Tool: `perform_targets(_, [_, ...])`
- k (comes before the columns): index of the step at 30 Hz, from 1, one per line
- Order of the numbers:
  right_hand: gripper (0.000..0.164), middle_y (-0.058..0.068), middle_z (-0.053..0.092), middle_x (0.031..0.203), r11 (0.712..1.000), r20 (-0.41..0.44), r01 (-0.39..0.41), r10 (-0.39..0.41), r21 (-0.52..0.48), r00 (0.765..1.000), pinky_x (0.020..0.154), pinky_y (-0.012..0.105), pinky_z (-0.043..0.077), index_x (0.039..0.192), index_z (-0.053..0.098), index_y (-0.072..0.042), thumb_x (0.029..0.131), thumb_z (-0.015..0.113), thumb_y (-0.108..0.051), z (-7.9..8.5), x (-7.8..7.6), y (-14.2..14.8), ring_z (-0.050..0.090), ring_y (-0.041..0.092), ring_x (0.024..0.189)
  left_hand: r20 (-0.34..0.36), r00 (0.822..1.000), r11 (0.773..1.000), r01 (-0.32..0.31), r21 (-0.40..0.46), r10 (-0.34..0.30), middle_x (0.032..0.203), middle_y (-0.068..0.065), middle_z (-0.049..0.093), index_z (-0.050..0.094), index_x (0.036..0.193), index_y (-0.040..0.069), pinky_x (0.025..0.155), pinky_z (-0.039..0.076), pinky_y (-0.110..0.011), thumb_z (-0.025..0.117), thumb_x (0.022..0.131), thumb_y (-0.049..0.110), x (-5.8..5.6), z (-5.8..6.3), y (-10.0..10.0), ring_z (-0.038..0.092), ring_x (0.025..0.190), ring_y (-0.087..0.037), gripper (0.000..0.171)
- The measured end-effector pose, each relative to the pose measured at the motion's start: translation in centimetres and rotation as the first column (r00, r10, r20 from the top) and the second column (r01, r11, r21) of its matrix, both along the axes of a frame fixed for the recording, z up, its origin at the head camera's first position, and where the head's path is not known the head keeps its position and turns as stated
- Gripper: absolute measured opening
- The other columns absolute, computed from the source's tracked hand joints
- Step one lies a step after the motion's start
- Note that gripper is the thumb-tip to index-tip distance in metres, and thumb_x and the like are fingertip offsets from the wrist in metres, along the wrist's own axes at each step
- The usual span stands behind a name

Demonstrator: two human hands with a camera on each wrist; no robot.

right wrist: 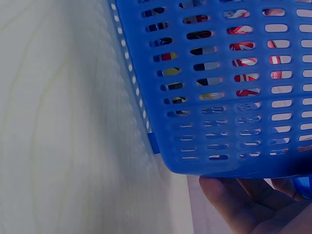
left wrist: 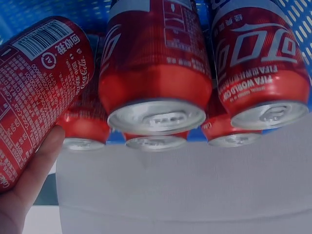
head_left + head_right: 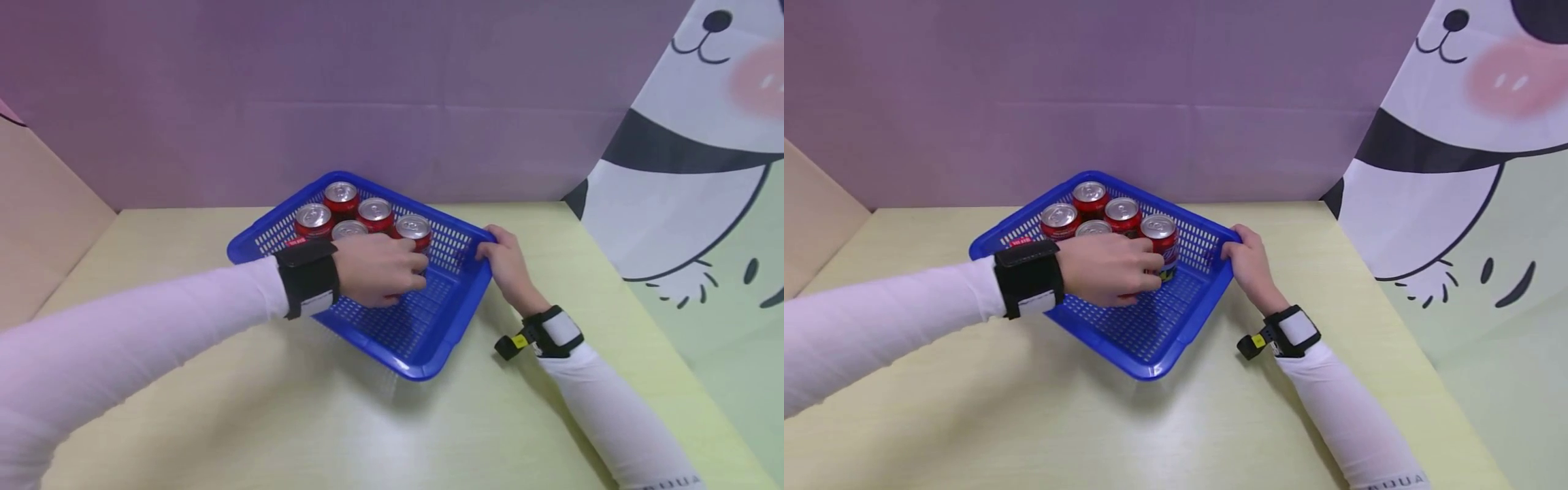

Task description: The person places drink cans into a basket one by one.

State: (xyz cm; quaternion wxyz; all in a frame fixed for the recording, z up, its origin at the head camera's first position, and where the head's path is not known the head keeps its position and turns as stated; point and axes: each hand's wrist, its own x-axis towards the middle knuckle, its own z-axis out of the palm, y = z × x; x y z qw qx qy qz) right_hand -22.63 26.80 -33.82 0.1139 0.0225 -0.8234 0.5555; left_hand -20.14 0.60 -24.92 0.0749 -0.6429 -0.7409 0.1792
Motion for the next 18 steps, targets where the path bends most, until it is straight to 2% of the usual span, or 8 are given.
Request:
perform_targets(9, [0.02, 0.007, 0.048, 0.079, 1.0, 0.016, -0.002, 0.002, -0.007, 1.0, 0.056, 0.025, 0.041, 0.095, 0.055, 0.008, 0.075, 0.053, 0.005, 0.1, 0.0, 0.0, 0.047, 0.016, 0.07, 0.037, 0.998, 0.998, -0.045, -0.048, 0.047, 0.119, -0.007, 0.063, 0.068, 0.126, 0.015, 0.083, 0.053, -0.036, 0.073, 0.088, 0.027, -0.5, -1.1, 0.3, 0.057, 0.104, -0.025, 0.039])
perform_targets(18, [0.02, 0.006, 0.048, 0.079, 1.0, 0.008, 0.0, 0.0, 0.003, 1.0, 0.057, 0.025, 0.041, 0.094, 0.055, 0.008, 0.075, 0.053, 0.005, 0.1, 0.1, 0.0, 0.048, 0.016, 0.069, 0.057, 0.997, 0.997, -0.044, -0.065, 0.047, 0.115, -0.006, 0.064, 0.07, 0.122, 0.015, 0.083, 0.052, -0.035, 0.076, 0.086, 0.027, -1.2, -2.0, 0.6, 0.057, 0.101, -0.025, 0.039])
